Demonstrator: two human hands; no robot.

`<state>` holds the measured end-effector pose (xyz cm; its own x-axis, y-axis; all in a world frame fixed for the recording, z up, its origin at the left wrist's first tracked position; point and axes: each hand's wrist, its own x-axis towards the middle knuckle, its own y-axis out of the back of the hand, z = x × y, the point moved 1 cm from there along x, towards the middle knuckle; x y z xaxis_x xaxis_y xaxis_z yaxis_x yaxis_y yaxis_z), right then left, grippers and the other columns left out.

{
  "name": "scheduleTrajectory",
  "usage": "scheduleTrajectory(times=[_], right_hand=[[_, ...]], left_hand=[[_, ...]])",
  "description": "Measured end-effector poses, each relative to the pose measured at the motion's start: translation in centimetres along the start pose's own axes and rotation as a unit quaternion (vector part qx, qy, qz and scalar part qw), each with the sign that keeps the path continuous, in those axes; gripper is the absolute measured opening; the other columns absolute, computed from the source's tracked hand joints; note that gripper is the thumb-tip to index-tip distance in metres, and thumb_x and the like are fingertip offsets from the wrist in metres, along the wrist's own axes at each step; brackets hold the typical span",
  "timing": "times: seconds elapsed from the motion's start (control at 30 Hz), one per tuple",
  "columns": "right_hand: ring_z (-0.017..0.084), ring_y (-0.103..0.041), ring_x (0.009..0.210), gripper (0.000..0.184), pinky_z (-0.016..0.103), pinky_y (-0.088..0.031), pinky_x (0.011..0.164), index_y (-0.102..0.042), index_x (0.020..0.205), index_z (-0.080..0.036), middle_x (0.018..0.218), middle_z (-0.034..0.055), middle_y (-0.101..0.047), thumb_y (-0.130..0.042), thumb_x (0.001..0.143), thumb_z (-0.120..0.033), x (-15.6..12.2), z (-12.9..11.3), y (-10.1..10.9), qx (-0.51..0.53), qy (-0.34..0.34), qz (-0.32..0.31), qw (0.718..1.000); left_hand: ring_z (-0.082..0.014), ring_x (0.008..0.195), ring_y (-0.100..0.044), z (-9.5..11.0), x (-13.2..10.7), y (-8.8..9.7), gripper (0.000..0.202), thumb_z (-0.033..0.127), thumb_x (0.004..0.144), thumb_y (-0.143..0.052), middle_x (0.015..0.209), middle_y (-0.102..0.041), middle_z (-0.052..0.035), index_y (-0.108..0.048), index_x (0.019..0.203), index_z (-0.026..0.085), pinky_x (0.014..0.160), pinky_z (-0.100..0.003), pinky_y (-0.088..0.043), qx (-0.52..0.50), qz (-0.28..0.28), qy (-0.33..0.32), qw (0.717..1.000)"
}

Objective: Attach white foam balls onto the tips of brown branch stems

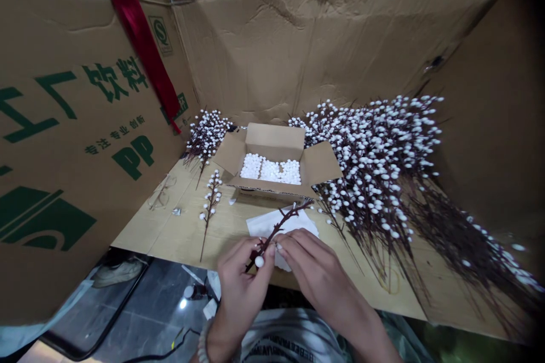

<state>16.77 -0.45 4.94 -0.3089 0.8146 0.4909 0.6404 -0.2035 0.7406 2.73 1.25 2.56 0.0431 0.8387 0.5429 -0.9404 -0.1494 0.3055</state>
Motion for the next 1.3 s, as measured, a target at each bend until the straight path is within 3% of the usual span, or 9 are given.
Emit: scheduleTrajectory(times=[0.1,0.2,0.33,0.5,0.7,0.97,1.3], right_hand=[[0.021,-0.061,0.079,0.027,0.037,-0.056,0.072,-0.062,0.092,-0.017,0.084,0.008,-0.065,-0.036,0.096,-0.012,0.0,0.1,-0.1,0.003,0.005,0.003,1.0],[0.02,-0.062,0.08,0.024,0.035,-0.056,0.071,-0.062,0.098,-0.018,0.084,0.007,-0.065,-0.039,0.096,-0.014,0.0,0.2,0.0,0.029,-0.01,0.013,0.999],[0.017,-0.065,0.078,0.018,0.027,-0.055,0.069,-0.061,0.106,-0.02,0.087,0.0058,-0.068,-0.048,0.094,-0.018,-0.1,0.3,-0.1,0.108,-0.042,0.084,0.99],[0.014,-0.066,0.069,0.008,0.021,-0.054,0.061,-0.065,0.092,-0.02,0.078,0.003,-0.069,-0.057,0.088,-0.018,0.0,0.1,-0.7,0.174,-0.059,0.155,0.971],[0.013,-0.066,0.069,0.011,0.02,-0.054,0.06,-0.065,0.088,-0.02,0.077,0.0028,-0.07,-0.058,0.086,-0.013,0.0,-0.5,-1.4,0.229,-0.075,0.194,0.951],[0.014,-0.065,0.066,0.009,0.021,-0.054,0.057,-0.066,0.086,-0.02,0.075,0.0026,-0.069,-0.058,0.086,-0.015,-0.3,-0.2,-1.8,0.263,-0.079,0.192,0.942],[0.012,-0.066,0.067,0.013,0.019,-0.054,0.059,-0.066,0.088,-0.022,0.076,0.0011,-0.069,-0.059,0.084,-0.011,-0.7,-0.5,-2.5,0.288,-0.093,0.232,0.924]], left_hand=[[-0.0143,0.058,-0.062,0.0,0.0,-0.1,0.009,0.013,0.082,-0.061,0.067,-0.069,-0.0023,-0.067,0.075,0.017,0.056,-0.023,-0.05,-0.002,-0.001,0.006,1.0],[-0.0142,0.058,-0.062,-0.2,0.0,-0.3,0.009,0.015,0.081,-0.063,0.066,-0.07,-0.0022,-0.067,0.073,0.017,0.056,-0.023,-0.05,-0.015,0.013,0.025,0.999],[-0.0122,0.05,-0.055,-0.3,-0.2,-0.6,0.015,0.022,0.079,-0.066,0.061,-0.068,-0.0012,-0.066,0.065,0.017,0.045,-0.021,-0.045,-0.062,0.053,0.099,0.992],[-0.0101,0.046,-0.052,0.1,-0.4,-0.5,0.014,0.023,0.075,-0.07,0.062,-0.069,-0.001,-0.066,0.063,0.017,0.04,-0.019,-0.042,-0.122,0.09,0.147,0.977],[-0.0083,0.038,-0.049,1.0,-0.1,-0.7,0.017,0.025,0.074,-0.07,0.048,-0.061,0.0027,-0.067,0.06,0.016,0.036,-0.016,-0.041,-0.139,0.109,0.16,0.971],[-0.0102,0.042,-0.056,1.3,-0.1,-0.7,0.017,0.026,0.077,-0.069,0.052,-0.066,0.0004,-0.068,0.062,0.016,0.04,-0.016,-0.046,-0.134,0.106,0.14,0.975],[-0.0096,0.041,-0.054,1.2,-0.6,-0.7,0.016,0.025,0.078,-0.069,0.051,-0.065,0.0016,-0.07,0.065,0.017,0.04,-0.016,-0.046,-0.134,0.1,0.139,0.976]])
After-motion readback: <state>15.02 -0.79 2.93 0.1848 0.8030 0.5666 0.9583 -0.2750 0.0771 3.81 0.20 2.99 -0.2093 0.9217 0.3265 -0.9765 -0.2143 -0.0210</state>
